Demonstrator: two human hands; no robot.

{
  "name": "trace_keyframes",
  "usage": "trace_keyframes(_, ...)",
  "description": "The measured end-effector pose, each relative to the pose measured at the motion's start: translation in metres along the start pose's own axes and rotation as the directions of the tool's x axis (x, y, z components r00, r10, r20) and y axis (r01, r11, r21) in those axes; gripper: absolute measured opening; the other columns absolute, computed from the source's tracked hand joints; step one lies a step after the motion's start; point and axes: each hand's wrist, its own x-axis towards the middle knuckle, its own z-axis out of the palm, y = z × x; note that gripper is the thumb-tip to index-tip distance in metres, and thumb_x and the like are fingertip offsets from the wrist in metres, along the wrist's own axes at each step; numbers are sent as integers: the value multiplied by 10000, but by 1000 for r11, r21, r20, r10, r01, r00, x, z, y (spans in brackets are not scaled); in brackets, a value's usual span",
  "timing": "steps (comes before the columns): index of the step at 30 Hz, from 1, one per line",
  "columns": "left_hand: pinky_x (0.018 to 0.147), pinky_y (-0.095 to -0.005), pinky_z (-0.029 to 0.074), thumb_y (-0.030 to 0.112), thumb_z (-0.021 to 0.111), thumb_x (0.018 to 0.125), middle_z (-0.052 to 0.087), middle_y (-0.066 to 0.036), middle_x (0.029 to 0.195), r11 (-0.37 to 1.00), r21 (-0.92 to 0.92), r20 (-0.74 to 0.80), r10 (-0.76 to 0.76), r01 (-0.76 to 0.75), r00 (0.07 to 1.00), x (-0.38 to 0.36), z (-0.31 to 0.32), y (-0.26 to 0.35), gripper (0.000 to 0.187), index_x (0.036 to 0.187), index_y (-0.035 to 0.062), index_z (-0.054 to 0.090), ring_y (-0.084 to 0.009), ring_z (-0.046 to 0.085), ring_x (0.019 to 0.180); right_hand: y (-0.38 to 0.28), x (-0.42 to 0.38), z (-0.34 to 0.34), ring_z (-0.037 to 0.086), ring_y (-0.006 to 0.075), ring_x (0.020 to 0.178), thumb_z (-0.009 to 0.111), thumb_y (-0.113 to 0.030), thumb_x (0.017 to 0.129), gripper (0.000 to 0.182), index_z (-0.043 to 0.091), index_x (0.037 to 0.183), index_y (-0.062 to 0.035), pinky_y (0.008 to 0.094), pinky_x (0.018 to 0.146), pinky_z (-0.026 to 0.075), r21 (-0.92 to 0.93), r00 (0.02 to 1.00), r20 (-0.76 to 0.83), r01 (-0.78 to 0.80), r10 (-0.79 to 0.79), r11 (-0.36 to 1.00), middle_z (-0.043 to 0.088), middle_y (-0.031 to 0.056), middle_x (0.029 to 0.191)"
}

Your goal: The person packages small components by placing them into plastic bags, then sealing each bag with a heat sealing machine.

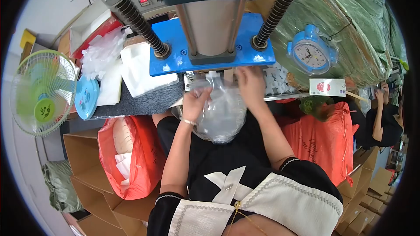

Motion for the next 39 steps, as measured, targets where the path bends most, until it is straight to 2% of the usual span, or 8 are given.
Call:
trace_keyframes(6,472,-307,436,337,711,815,621,-40,570,982,180,-27,59,-53,998,18,-13,-5,352,756,-7,663,-141,568,502,101,13,17,531,408,986,485,-12,783,315,547,1090,21,486,827,461,-465,977,143,210,-161,860,555,216,1134)
trace_keyframes(8,621,-390,501,363,740,768,682,-143,875,499,866,-152,193,37,969,-1,-29,43,405,884,-15,653,-269,636,722,58,15,4,553,400,945,499,0,767,267,569,1022,32,484,808,464,-323,976,37,216,-216,921,584,223,1056)
trace_keyframes(10,837,-447,470,442,750,694,551,-206,1228,229,972,-195,658,54,728,5,-60,41,594,1065,1,605,-376,549,1048,76,17,7,562,398,913,514,2,760,240,577,989,37,471,788,471,-262,988,115,131,-104,956,594,226,1008)
trace_keyframes(14,1052,-496,278,427,742,694,471,-162,1324,134,990,-58,624,-34,780,-13,-63,-28,685,1204,28,519,-370,396,1248,69,20,-1,589,357,810,581,-8,743,161,592,891,53,401,717,491,50,966,54,-254,251,966,600,225,860)
trace_keyframes(19,677,-416,438,122,648,822,612,-124,734,527,841,-207,525,-124,826,-64,-62,7,120,779,20,603,-322,575,696,35,-15,-29,589,140,845,570,-25,877,253,521,1123,-59,250,693,483,690,813,434,-577,388,437,604,47,1012)
trace_keyframes(25,573,-300,451,186,743,767,618,-112,681,784,562,-30,336,-262,941,-78,-21,47,211,769,-2,648,-213,592,597,-40,2,-41,573,268,919,547,-63,876,89,607,936,-38,352,801,445,336,897,323,189,-301,923,614,89,923)
trace_keyframes(33,482,-204,386,203,697,845,590,2,613,984,178,-59,33,-23,998,-53,3,14,232,782,-19,672,-42,502,532,-33,-5,-5,589,321,847,524,-152,909,177,625,1000,-39,405,774,458,377,809,567,-87,-156,922,629,120,902)
trace_keyframes(39,421,-205,320,251,694,851,582,-3,571,999,32,-55,20,-18,998,5,-5,1,267,732,14,663,-42,450,441,21,7,-11,560,360,961,578,-134,833,206,614,988,-3,462,835,425,-176,998,34,59,-54,983,635,180,933)
